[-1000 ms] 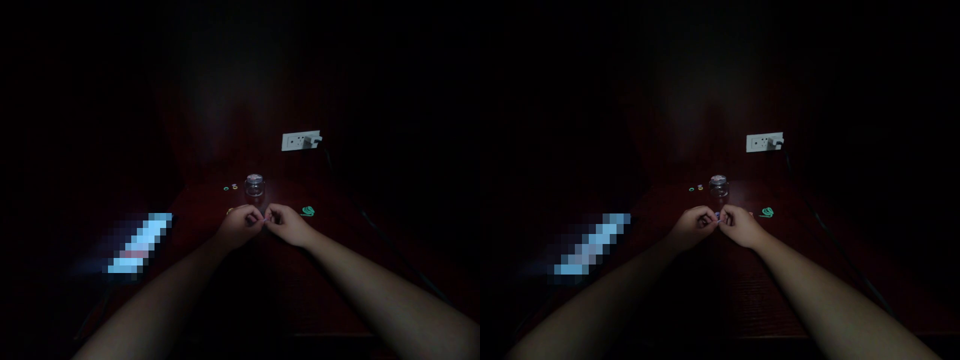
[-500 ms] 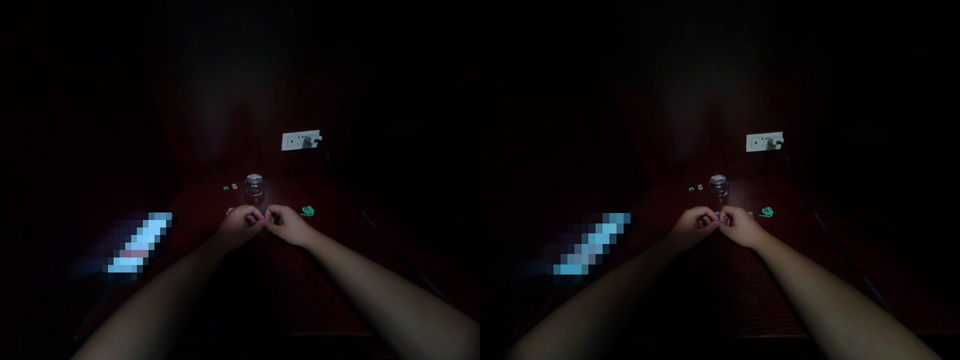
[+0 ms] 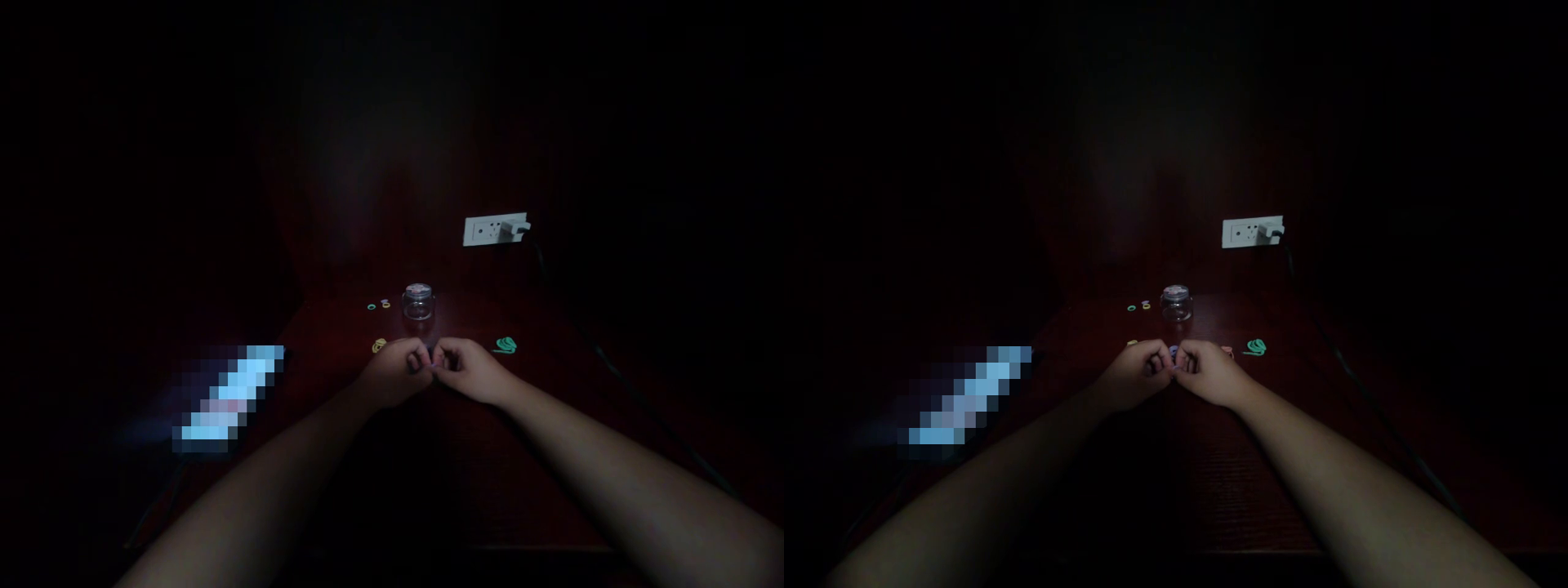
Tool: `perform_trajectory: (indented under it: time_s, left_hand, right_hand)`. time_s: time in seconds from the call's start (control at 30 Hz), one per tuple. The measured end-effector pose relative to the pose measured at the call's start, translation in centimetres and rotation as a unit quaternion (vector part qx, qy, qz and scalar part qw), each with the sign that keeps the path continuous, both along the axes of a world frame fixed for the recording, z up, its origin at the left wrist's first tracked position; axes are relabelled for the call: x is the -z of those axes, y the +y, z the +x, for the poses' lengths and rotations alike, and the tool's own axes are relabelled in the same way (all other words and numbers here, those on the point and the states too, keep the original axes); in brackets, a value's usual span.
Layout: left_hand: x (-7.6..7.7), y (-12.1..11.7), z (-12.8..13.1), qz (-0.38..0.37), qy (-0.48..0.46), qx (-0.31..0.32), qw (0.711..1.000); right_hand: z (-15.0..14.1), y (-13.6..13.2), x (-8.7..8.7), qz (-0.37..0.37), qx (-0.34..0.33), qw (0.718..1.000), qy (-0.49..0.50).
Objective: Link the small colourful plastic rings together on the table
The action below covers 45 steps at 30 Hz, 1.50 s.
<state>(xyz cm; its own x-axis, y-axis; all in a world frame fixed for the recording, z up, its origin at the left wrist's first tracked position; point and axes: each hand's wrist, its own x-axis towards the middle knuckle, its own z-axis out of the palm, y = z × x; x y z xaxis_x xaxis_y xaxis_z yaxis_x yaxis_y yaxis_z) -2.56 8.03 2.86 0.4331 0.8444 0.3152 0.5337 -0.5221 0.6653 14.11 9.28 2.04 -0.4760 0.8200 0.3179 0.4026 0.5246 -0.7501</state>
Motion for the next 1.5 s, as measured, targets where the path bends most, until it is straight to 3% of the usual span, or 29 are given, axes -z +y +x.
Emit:
perform_trajectory:
  time_s: [0.47, 1.03, 1.5]
  left_hand:
    - [-0.07, -0.02, -0.22, 0.002, 0.000, 0.005, 1.000]
    - [0.20, 0.24, -0.19, -0.063, -0.021, -0.004, 0.998]
    - [0.28, 0.37, -0.27, -0.067, -0.014, -0.013, 0.998]
  right_hand:
    - [-0.11, -0.29, -0.37, -0.011, -0.002, 1.000, 0.003]
    - [-0.03, -0.21, -0.15, -0.002, -0.005, 1.000, 0.003]
    - [-0.07, -0.31, -0.22, -0.002, -0.010, 1.000, 0.009]
